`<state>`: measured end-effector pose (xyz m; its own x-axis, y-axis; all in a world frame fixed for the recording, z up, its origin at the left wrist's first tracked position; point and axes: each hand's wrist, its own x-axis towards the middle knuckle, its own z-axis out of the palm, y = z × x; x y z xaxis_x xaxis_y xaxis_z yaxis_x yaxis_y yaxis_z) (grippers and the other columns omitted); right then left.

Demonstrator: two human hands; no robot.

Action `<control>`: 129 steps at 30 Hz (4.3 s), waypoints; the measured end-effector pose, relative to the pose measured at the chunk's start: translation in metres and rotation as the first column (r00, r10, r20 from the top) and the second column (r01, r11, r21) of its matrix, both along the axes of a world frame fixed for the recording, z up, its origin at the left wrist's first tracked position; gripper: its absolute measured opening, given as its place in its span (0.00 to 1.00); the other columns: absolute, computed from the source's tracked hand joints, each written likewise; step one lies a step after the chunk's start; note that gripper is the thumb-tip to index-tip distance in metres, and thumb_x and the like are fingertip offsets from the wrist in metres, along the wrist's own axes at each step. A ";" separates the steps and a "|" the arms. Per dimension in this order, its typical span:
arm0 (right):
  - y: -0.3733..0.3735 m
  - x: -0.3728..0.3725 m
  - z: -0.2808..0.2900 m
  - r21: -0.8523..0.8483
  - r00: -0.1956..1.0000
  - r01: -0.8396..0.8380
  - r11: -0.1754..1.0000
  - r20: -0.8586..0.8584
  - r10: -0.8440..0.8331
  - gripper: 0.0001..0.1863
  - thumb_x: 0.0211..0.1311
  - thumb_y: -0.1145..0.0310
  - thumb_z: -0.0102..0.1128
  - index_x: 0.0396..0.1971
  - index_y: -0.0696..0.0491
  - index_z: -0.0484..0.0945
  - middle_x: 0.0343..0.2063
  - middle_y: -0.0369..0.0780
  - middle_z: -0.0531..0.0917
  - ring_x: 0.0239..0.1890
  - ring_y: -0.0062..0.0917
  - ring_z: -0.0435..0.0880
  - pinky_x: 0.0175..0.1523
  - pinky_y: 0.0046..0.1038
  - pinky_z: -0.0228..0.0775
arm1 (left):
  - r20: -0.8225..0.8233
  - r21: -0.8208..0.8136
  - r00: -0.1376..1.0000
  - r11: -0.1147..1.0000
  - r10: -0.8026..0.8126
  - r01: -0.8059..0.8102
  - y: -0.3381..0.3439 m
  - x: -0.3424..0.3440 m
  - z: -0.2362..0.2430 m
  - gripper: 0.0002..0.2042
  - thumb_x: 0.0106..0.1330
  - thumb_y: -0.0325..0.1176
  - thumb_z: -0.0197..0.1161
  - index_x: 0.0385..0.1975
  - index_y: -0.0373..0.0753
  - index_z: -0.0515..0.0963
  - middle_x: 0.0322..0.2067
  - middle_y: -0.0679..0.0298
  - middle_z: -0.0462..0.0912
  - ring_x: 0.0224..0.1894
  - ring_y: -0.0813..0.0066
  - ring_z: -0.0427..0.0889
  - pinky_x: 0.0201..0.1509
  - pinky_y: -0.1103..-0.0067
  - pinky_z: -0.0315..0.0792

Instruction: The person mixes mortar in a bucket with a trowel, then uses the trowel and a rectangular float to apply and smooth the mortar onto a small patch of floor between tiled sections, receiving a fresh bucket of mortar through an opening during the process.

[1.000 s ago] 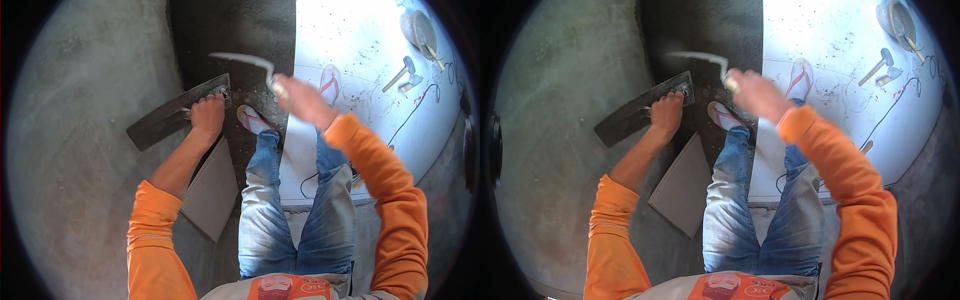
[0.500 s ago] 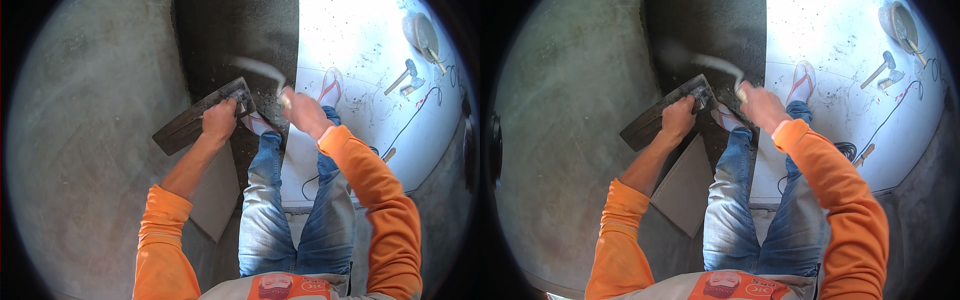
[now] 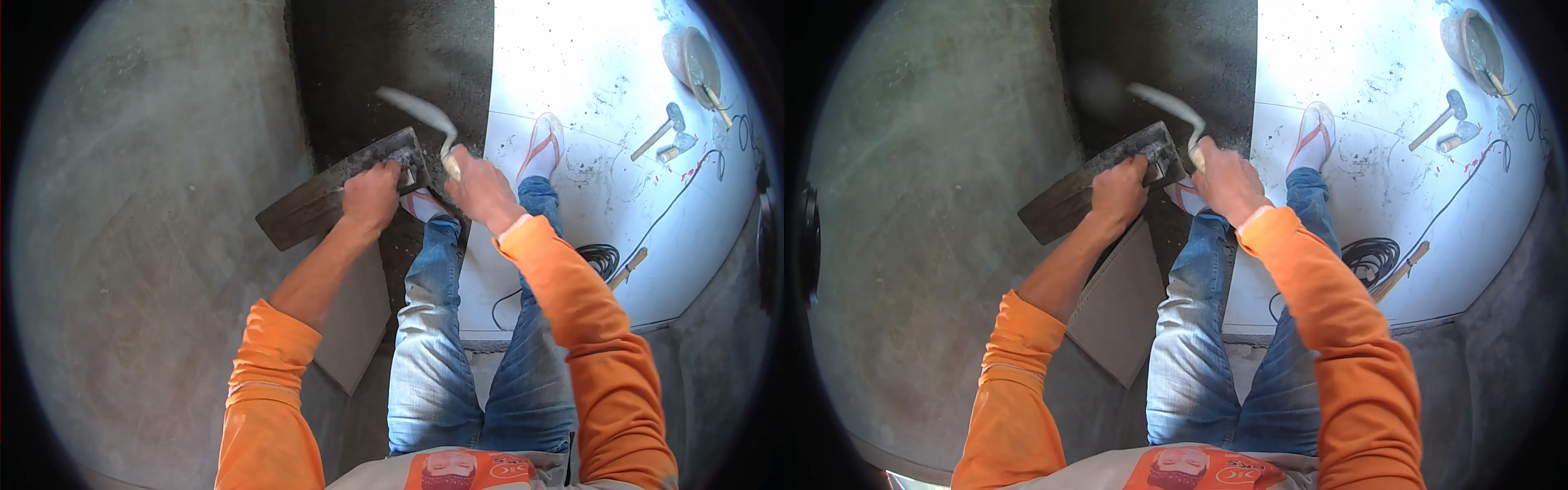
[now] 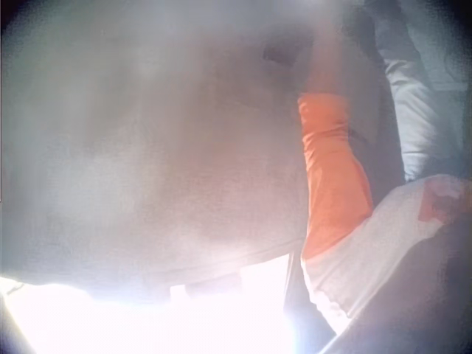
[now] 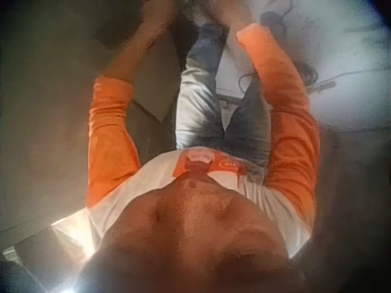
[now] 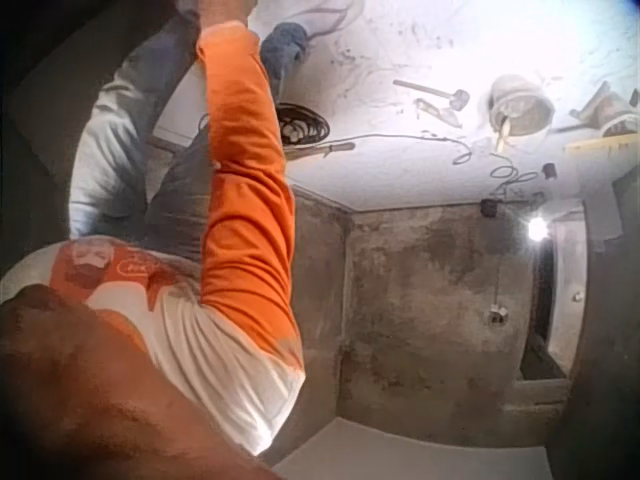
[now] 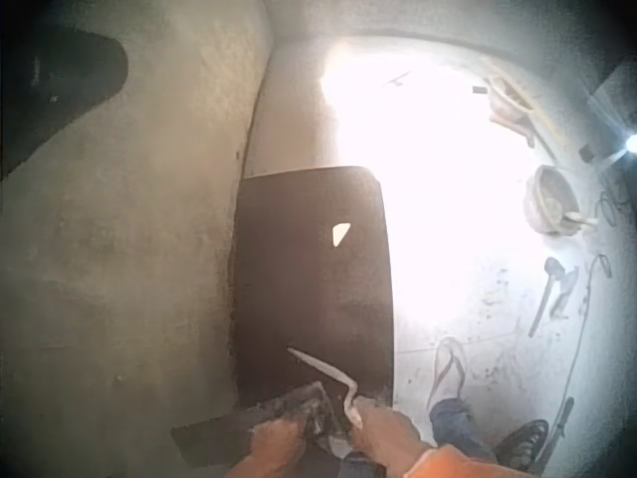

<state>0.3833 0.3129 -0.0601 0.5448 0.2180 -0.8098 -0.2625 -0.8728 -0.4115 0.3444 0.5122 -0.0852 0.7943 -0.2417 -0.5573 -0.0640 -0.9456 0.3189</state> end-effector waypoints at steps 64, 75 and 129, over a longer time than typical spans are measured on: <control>-0.009 -0.042 -0.086 -0.097 0.979 0.176 0.980 -0.088 -0.185 0.23 0.55 0.66 0.53 0.50 0.59 0.64 0.38 0.60 0.80 0.45 0.54 0.79 0.52 0.46 0.70 | 0.009 0.148 0.619 0.611 0.785 -0.777 -0.021 -0.056 -0.028 0.22 0.57 0.37 0.62 0.48 0.32 0.68 0.37 0.44 0.80 0.40 0.47 0.80 0.45 0.63 0.73; -0.036 -0.089 0.038 0.596 0.976 -0.008 0.803 0.179 -0.124 0.25 0.54 0.64 0.61 0.52 0.52 0.66 0.34 0.49 0.76 0.31 0.48 0.78 0.36 0.40 0.73 | -0.994 0.096 -0.109 -0.528 -0.007 -0.843 0.075 -0.050 -0.056 0.26 0.68 0.57 0.48 0.54 0.41 0.71 0.43 0.57 0.81 0.44 0.65 0.81 0.47 0.71 0.78; -0.055 -0.136 0.042 0.266 0.905 -0.396 0.879 0.274 0.325 0.28 0.49 0.64 0.65 0.52 0.50 0.68 0.32 0.44 0.74 0.30 0.37 0.82 0.34 0.37 0.77 | -0.962 0.204 -0.037 -0.618 -0.271 -0.759 0.000 -0.098 -0.028 0.25 0.67 0.46 0.55 0.57 0.35 0.68 0.46 0.56 0.77 0.44 0.69 0.79 0.46 0.75 0.76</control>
